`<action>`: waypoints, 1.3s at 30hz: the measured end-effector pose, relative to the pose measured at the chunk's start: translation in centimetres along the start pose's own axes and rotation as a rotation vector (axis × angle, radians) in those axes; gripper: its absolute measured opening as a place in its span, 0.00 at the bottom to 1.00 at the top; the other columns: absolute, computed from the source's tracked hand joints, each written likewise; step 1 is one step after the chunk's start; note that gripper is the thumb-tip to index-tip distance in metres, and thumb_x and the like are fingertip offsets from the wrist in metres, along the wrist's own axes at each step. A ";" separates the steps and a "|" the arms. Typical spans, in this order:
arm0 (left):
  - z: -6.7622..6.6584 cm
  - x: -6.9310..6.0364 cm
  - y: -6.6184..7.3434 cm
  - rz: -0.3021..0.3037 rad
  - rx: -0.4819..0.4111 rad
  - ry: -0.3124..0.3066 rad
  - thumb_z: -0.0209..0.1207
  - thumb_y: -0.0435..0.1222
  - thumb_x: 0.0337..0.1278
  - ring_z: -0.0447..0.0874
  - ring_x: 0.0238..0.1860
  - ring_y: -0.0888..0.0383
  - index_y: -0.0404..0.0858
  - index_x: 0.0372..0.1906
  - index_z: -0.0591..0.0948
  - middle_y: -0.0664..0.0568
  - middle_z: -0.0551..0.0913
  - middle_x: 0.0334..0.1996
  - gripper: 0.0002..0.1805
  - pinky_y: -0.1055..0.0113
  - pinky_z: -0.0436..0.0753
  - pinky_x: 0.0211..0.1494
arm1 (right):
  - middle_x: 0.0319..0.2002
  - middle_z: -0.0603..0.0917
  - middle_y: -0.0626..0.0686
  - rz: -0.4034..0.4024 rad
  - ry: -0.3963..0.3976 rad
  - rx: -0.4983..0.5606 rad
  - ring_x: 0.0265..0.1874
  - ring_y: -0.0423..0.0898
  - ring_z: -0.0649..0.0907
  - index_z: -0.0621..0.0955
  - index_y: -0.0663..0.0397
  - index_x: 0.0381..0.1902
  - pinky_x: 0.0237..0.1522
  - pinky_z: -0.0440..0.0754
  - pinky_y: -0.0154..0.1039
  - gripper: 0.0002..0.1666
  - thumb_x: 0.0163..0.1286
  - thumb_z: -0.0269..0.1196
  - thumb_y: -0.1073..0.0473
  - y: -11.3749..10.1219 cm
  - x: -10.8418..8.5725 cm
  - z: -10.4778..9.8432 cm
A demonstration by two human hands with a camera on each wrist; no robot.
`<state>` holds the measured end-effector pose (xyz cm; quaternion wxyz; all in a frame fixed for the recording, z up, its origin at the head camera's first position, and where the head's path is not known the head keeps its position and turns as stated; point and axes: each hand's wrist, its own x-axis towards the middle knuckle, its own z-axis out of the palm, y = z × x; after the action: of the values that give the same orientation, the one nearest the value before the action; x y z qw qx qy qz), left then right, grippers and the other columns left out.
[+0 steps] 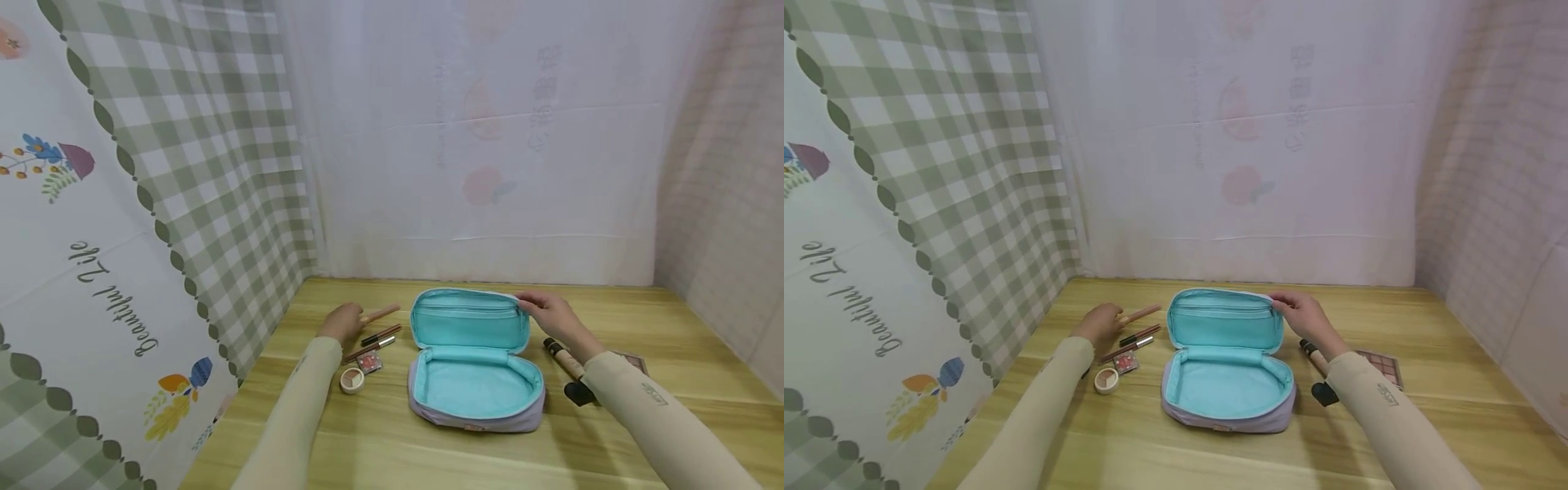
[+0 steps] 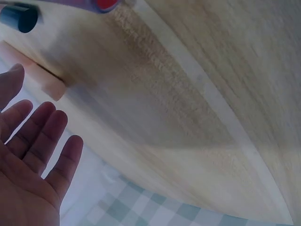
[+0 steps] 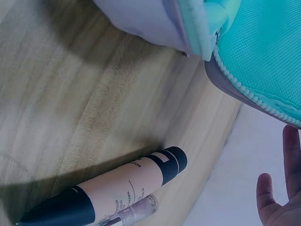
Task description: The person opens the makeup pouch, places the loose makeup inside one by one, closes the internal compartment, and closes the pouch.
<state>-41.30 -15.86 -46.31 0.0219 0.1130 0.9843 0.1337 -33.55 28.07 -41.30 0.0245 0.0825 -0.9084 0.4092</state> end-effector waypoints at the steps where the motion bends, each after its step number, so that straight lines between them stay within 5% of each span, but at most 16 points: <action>1: 0.1 0.1 -0.1 0.008 0.016 0.002 0.64 0.37 0.65 0.80 0.54 0.44 0.31 0.57 0.81 0.41 0.82 0.52 0.20 0.50 0.75 0.61 | 0.61 0.76 0.68 0.003 -0.001 0.009 0.61 0.67 0.73 0.73 0.64 0.66 0.58 0.71 0.65 0.27 0.81 0.49 0.51 0.0 -0.1 0.0; 12: 1.0 0.6 -0.3 0.022 0.100 0.006 0.66 0.37 0.61 0.79 0.31 0.54 0.36 0.32 0.84 0.51 0.80 0.27 0.08 0.56 0.81 0.42 | 0.59 0.79 0.66 -0.023 0.015 0.030 0.59 0.65 0.75 0.76 0.64 0.64 0.58 0.73 0.63 0.23 0.80 0.52 0.54 0.6 -0.3 0.3; 20: 0.8 0.2 0.3 -0.018 0.093 0.040 0.65 0.28 0.57 0.80 0.30 0.52 0.35 0.28 0.82 0.48 0.81 0.25 0.04 0.55 0.81 0.38 | 0.59 0.79 0.66 0.001 0.014 0.004 0.60 0.66 0.75 0.76 0.64 0.64 0.58 0.73 0.63 0.26 0.78 0.55 0.50 0.4 -0.4 0.3; 32: 0.8 0.0 0.2 -0.025 0.108 0.027 0.65 0.29 0.58 0.81 0.30 0.52 0.34 0.29 0.82 0.48 0.81 0.26 0.04 0.57 0.82 0.40 | 0.55 0.82 0.66 -0.039 0.065 -0.100 0.54 0.65 0.79 0.79 0.64 0.60 0.53 0.77 0.61 0.24 0.77 0.57 0.52 0.5 -0.4 0.5; 39: 0.0 -0.7 0.1 -0.026 0.081 0.085 0.67 0.33 0.59 0.81 0.31 0.51 0.35 0.29 0.84 0.48 0.82 0.27 0.06 0.56 0.82 0.40 | 0.54 0.82 0.65 -0.053 0.097 -0.112 0.54 0.65 0.79 0.79 0.64 0.60 0.53 0.76 0.62 0.22 0.77 0.57 0.53 0.8 -0.3 0.8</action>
<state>-40.64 -15.92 -46.30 -0.0227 0.0952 0.9904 0.0981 -33.33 28.03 -42.44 0.0838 0.0851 -0.9252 0.3603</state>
